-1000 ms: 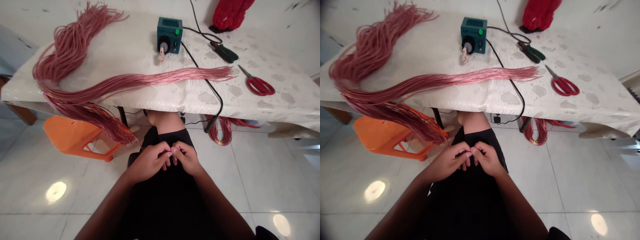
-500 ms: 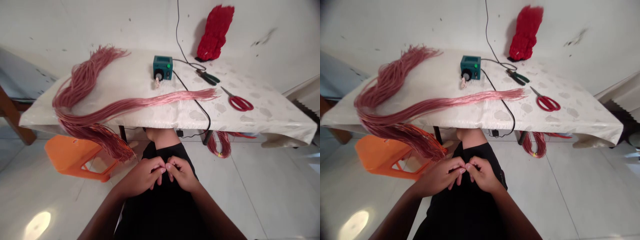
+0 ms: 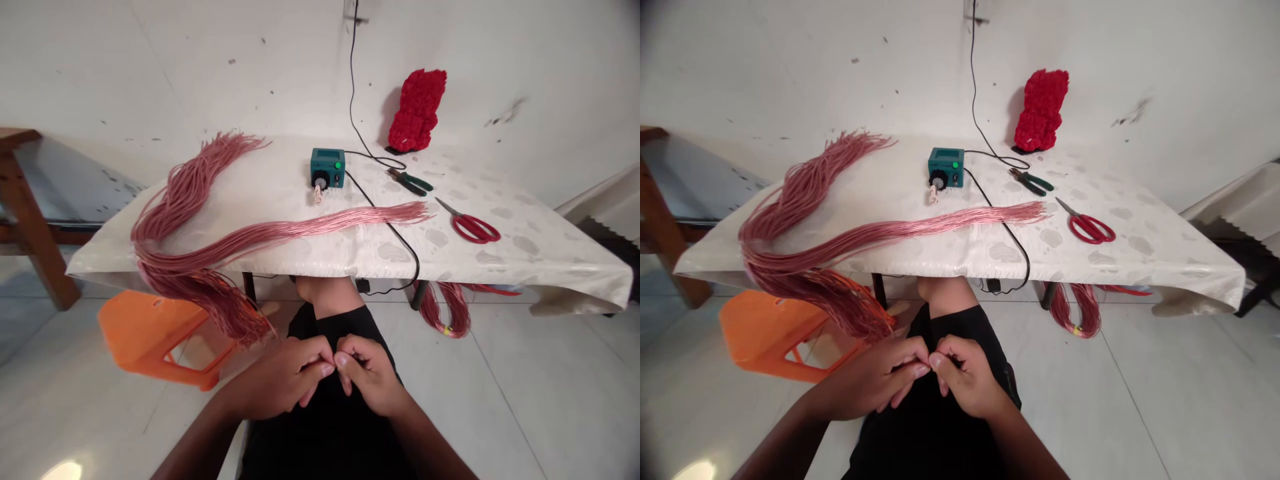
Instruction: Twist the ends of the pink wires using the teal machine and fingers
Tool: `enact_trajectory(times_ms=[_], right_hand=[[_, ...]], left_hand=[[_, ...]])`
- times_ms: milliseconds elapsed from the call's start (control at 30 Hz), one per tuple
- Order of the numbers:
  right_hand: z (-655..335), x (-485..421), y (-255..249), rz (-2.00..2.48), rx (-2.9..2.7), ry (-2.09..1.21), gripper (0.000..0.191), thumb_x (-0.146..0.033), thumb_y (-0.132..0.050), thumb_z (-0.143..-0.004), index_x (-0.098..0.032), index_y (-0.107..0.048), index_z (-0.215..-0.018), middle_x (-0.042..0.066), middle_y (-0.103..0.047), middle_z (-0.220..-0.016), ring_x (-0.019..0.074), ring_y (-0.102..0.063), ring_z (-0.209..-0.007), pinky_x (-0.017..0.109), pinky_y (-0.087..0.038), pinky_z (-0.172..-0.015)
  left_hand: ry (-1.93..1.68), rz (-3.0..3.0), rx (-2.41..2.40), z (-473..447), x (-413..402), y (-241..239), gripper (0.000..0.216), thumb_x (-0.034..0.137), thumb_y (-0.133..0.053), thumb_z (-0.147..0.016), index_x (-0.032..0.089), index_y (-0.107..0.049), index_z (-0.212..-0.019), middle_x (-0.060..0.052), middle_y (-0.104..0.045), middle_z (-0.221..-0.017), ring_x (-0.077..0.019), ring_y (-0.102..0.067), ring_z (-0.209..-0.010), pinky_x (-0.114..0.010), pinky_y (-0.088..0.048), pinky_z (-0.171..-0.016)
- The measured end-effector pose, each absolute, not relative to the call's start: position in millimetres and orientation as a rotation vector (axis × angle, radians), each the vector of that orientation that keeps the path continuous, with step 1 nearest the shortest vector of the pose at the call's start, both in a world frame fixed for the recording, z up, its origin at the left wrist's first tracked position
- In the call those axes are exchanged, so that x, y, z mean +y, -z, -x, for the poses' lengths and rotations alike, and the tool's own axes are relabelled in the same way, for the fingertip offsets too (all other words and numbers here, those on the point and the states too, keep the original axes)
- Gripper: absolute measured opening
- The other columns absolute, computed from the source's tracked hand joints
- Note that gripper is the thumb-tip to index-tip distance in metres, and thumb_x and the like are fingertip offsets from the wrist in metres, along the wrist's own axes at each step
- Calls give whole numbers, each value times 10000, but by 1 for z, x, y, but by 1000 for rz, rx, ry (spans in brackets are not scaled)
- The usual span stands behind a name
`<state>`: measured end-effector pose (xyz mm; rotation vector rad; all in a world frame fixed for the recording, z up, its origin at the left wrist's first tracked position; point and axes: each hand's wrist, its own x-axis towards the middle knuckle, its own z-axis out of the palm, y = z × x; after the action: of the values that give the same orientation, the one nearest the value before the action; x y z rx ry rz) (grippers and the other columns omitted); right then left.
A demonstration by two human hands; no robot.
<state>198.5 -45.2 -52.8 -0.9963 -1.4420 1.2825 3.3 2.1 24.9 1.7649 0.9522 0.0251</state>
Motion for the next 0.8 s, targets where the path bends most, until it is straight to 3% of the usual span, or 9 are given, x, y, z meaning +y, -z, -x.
enact_trajectory(times_ms=[200, 400, 667, 800], right_hand=[[-202, -33, 48, 1087, -1536, -1259, 398, -410, -572, -1018, -206, -534, -678, -27, -563, -567, 115, -521, -545, 248, -399, -563], [-207, -22, 48, 1007, -1442, -1274, 418, -391, -553, -1038, -209, -507, -665, -32, -553, -549, 111, -508, -525, 259, -403, -574], [-229, 36, 10, 988, -1459, -1136, 374, -349, -562, -1041, -216, -528, -693, -29, -577, -568, 122, -540, -543, 278, -433, -586], [-252, 97, -38, 961, -1590, -936, 231, -342, -556, -1043, -232, -598, -845, -40, -581, -613, 122, -537, -529, 277, -429, -548]], left_hand=[[16, -1882, 993, -4, 10, -22, 306, 349, -431, -1046, 206, -562, -810, 57, -563, -565, -119, -550, -563, -259, -353, -593], [-93, -2075, 912, -6, 27, -23, 275, 345, -457, -1055, 249, -698, -966, 18, -744, -917, -153, -640, -837, -284, -379, -742], [-358, -2043, 908, -2, 98, -44, 259, 288, -513, -1004, 190, -656, -812, 24, -648, -720, -108, -563, -653, -238, -400, -626], [-568, -2100, 979, 2, 163, -78, 208, 317, -555, -976, 195, -652, -838, 41, -601, -667, -99, -517, -595, -212, -401, -564]])
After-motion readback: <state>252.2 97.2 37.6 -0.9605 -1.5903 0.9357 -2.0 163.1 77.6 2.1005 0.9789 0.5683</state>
